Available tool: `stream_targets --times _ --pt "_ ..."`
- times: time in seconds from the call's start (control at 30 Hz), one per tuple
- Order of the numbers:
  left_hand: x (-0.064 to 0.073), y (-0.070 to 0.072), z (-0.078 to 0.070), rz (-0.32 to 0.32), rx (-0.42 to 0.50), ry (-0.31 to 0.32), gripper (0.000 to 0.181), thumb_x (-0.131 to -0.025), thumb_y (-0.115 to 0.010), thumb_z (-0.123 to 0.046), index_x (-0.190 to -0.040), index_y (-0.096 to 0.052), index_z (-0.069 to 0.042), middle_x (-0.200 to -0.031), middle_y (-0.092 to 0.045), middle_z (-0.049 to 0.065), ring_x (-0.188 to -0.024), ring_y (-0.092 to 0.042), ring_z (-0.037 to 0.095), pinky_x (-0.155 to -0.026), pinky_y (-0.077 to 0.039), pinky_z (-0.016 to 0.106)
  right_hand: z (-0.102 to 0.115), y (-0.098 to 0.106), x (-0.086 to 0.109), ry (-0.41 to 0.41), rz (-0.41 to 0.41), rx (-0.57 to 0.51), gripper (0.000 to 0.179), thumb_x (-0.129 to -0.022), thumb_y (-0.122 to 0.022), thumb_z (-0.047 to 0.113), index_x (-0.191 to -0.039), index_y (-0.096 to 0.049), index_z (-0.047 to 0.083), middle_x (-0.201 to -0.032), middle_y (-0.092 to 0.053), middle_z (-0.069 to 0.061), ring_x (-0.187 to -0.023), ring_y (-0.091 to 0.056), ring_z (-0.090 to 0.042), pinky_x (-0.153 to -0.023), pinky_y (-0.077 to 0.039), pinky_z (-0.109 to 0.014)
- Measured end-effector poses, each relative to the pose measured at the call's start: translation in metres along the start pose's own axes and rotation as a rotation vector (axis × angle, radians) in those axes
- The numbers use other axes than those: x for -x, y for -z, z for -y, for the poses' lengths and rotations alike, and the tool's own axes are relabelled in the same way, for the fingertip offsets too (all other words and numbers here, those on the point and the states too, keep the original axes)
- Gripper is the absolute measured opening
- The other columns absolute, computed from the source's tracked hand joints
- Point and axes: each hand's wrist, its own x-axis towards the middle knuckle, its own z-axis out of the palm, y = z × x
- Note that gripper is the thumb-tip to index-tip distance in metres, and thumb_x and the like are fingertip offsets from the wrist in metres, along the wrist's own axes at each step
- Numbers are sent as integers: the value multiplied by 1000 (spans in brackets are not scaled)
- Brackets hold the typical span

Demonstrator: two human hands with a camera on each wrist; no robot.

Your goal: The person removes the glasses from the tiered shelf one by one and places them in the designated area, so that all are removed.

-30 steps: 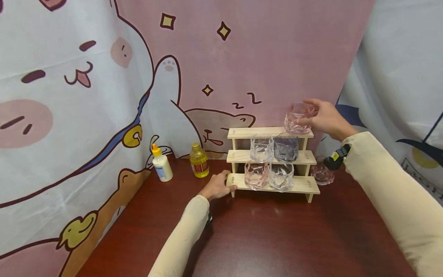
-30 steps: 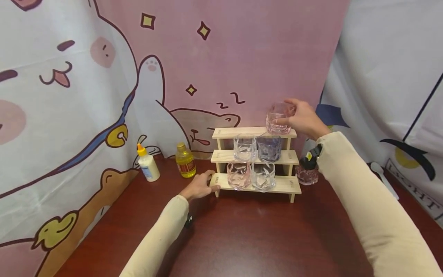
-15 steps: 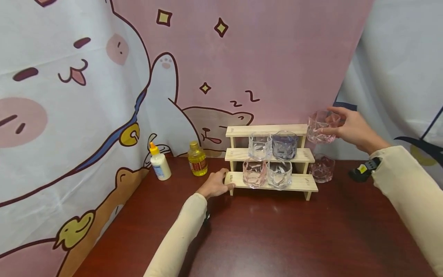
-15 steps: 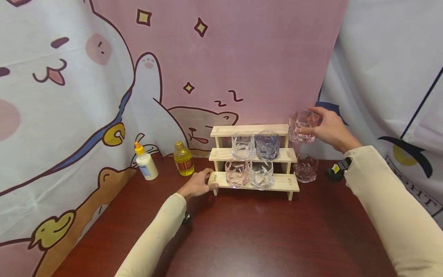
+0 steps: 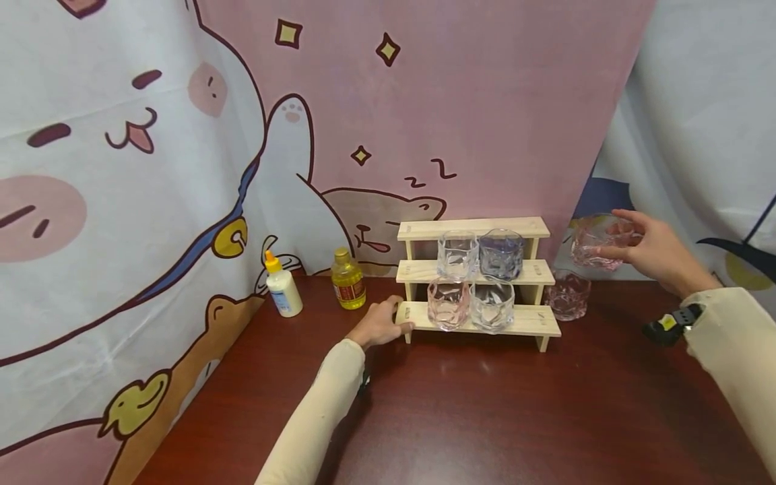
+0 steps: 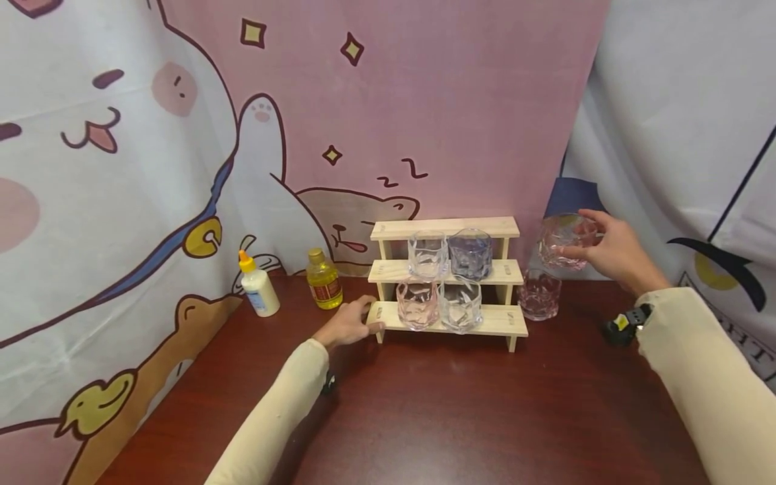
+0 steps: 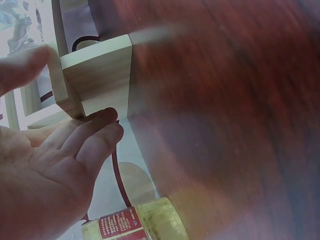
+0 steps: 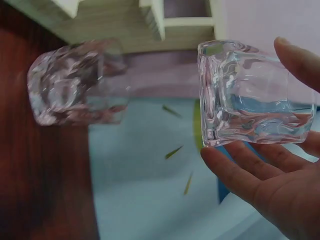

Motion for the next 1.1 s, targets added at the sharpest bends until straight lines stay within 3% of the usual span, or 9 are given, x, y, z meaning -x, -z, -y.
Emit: stream_targets --times 0.07,0.2,0.27,0.5,0.57,0.63,0.73,0.83,1.1 --pt "0 0 0 -1 0 0 65 -91 -73 -28 -144 -46 -1 -132 -63 20 -113 -60 32 -98 -47 43 -8 -1 3 -3 -6 9 95 -93 -72 35 -159 -14 -1 -140 -44 -38 -117 -53 -48 -77 -52 -42" --pt "1 -1 1 -5 0 0 65 -91 -74 -28 -143 -47 -2 -132 -64 20 -113 -60 32 -99 -47 44 -27 -4 8 -14 -19 18 97 -90 -75 37 -158 -18 -3 -138 -47 -38 -101 -59 -19 -61 -43 -16" --pt "1 -1 1 -6 0 2 65 -90 -74 -28 -143 -47 -2 -132 -64 20 -113 -60 31 -98 -47 44 -37 -6 10 -30 -24 28 99 -89 -76 39 -158 -18 -3 -138 -48 -38 -92 -54 0 -61 -43 -16" --pt "-1 -1 1 -13 -4 0 68 -90 -74 -29 -145 -45 -1 -134 -63 20 -115 -60 31 -100 -48 44 -67 -12 15 -56 -37 18 98 -89 -76 36 -157 -18 -6 -136 -47 -40 -82 -44 18 -60 -43 -15" --pt "-1 -1 2 -14 -8 -1 68 -90 -74 -29 -145 -45 -2 -134 -63 20 -116 -60 30 -101 -47 44 -74 -14 16 -67 -35 23 98 -90 -75 35 -156 -16 -8 -135 -46 -41 -84 -54 9 -60 -43 -17" --pt "-1 -1 2 -13 -6 -1 67 -90 -74 -29 -145 -45 -2 -135 -63 20 -117 -60 29 -102 -47 44 -80 -17 18 -80 -29 32 98 -91 -73 35 -156 -14 -8 -136 -44 -42 -95 -63 -18 -61 -47 -23" --pt "-1 -1 2 -11 -3 -2 66 -90 -74 -29 -144 -46 -3 -135 -63 20 -116 -60 29 -101 -47 44 -88 -23 21 -91 -23 54 99 -92 -73 35 -156 -12 -10 -134 -43 -42 -112 -51 -56 -67 -51 -39" --pt "-2 0 1 -11 -4 3 67 -90 -74 -29 -144 -45 -3 -135 -63 20 -117 -60 30 -102 -47 44 -94 -28 23 -100 -28 79 100 -91 -73 37 -154 -14 -12 -130 -46 -42 -111 -52 -58 -72 -50 -52" --pt "-1 -1 1 -8 14 9 66 -91 -74 -29 -144 -45 -3 -134 -63 19 -113 -59 28 -100 -47 44 -105 -43 27 -165 29 30 105 -90 -74 34 -155 -5 -11 -136 -37 -45 -112 -47 -58 -78 -46 -61"
